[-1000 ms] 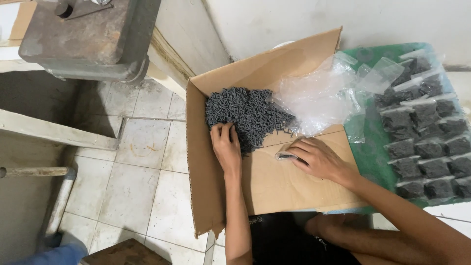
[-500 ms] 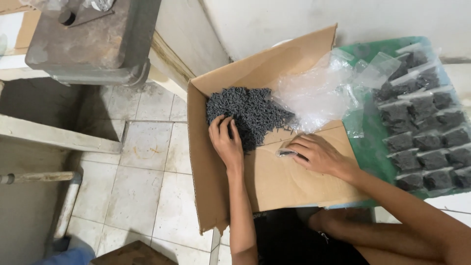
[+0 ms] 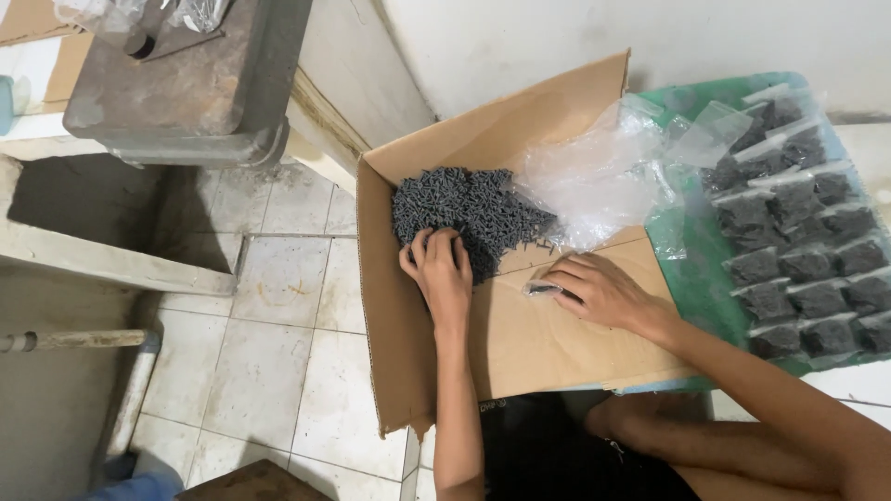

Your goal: The person scoops small dark screws from a cardboard box and places them into small clear plastic bags. The person then seals the bags and sets them aside on a green tray. The process is repeated for multiple bags.

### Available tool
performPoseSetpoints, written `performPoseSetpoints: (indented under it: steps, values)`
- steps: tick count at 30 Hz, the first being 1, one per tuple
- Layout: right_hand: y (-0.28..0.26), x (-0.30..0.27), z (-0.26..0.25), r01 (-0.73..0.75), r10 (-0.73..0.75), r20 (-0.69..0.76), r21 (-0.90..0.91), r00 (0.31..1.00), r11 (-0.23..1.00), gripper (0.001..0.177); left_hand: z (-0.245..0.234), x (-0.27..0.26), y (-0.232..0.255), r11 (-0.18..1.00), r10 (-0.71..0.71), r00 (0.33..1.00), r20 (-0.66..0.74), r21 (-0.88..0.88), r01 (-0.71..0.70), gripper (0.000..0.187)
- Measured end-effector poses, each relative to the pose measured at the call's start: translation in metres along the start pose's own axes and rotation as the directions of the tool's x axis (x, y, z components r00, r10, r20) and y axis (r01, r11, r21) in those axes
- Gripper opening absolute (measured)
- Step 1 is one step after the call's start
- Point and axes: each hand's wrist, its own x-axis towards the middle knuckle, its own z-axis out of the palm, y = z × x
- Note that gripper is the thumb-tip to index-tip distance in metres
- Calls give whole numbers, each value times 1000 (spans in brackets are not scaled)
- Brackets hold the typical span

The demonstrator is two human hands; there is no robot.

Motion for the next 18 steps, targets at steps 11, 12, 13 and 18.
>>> performPoseSetpoints:
  steps: [11,12,13,18]
  values:
    - [-10,13,-9,-185,178,58,135,982,973,17,11,-59,-12,965,-68,993,99,-244,91,5]
    - [-5,12,-4,-229,227,36,184,973,956,17,20,-68,-16,936,-89,991,99,-332,117,7]
    - [-10,18,-7,-230,228,35,180,973,956,17,17,-66,-7,935,-87,991,99,-336,116,7]
    - [0,23,8,-350,361,-17,206,932,914,26,20,-57,17,794,-126,991,41,-595,126,8]
